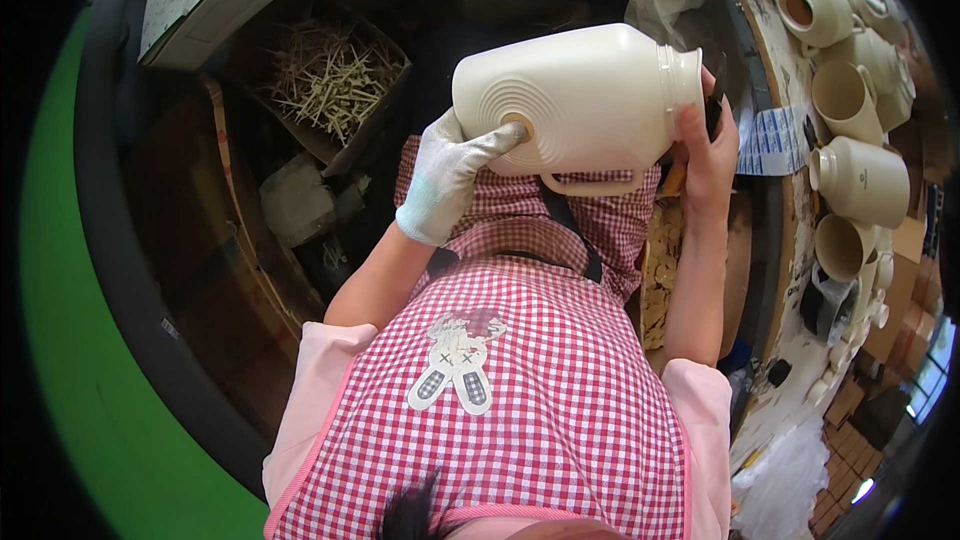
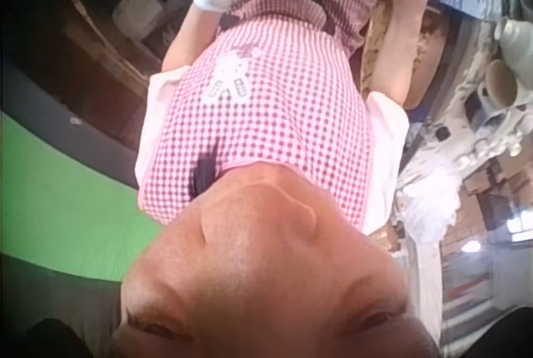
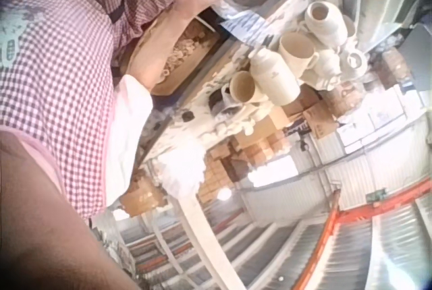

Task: The person repeatedly picks up beige ceramic pitchers, smooths the rim and interior with a small tool, and applies a circular wooden disc to the exterior. They then place the finished pitchers onto a nearby shelf.

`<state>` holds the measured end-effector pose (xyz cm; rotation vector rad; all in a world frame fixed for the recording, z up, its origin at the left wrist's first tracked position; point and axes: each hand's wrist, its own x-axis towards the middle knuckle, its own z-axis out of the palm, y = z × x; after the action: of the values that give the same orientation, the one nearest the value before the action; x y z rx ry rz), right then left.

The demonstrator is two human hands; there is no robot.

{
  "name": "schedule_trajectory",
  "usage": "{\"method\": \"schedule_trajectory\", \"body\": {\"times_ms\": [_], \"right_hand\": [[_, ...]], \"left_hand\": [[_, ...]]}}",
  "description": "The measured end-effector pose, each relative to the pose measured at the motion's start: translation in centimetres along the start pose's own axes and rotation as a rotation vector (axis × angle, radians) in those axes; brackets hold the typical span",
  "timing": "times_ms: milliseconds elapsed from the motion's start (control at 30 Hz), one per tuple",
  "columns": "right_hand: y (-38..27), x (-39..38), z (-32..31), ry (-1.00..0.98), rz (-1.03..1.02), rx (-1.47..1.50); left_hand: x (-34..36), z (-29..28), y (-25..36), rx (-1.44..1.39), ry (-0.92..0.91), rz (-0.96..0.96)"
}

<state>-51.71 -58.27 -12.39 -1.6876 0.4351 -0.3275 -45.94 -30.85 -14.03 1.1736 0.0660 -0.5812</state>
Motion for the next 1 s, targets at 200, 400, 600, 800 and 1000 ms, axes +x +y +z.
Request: {"method": "schedule_trajectory", "body": {"times_ms": [200, 400, 600, 800, 1000], "right_hand": [[-3.0, -0.9, 2.1, 0.053, -0.142, 0.025], [-3.9, 1.5, 1.3, 0.105, -0.135, 0.117], [-3.6, 2.0, 0.9, 0.169, 0.024, 0.158], [-2.1, 1.6, 0.5, 0.147, -0.024, 0.223], [-2.3, 2.9, -2.6, -0.023, 0.189, 0.559]], "left_hand": [[2.1, 0.7, -0.5, 0.039, 0.023, 0.084], [4.3, 2.1, 0.2, 0.017, -0.029, 0.101], [4.2, 2.2, 0.9, 0.122, -0.094, 0.091], [4.6, 2.1, 0.7, 0.168, -0.094, 0.072], [4.2, -1.6, 2.1, -0.137, -0.147, 0.319]]}}
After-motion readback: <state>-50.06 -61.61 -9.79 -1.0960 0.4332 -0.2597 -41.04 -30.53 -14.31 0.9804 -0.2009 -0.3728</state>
